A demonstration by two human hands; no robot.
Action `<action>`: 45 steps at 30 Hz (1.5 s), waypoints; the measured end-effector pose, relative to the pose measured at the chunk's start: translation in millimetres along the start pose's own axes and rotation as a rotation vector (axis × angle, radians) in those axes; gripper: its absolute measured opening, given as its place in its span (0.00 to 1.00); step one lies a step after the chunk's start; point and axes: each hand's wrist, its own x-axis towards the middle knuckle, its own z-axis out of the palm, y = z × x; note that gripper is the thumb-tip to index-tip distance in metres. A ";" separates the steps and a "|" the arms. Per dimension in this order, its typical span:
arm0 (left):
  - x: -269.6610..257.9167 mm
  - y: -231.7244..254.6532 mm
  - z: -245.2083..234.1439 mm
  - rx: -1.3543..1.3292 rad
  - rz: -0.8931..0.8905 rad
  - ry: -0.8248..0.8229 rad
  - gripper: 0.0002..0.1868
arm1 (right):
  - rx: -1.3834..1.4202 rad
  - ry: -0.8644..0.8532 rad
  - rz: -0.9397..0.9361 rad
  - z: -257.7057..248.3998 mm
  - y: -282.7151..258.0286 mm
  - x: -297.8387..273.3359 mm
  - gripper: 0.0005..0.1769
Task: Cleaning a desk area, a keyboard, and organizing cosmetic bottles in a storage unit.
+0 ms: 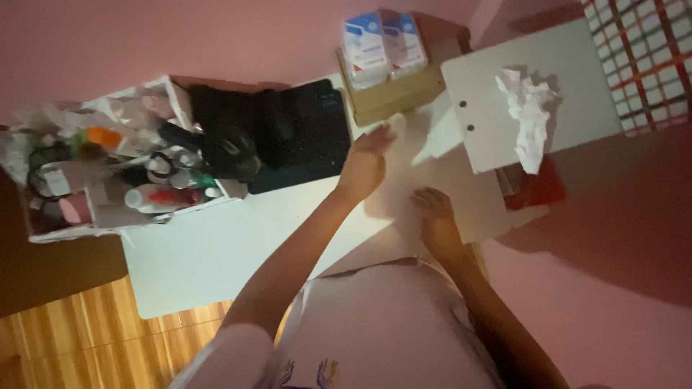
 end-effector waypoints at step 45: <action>-223.0 -33.0 23.4 0.347 -0.740 0.202 0.49 | -0.249 -0.419 -0.427 93.6 -83.5 91.0 0.29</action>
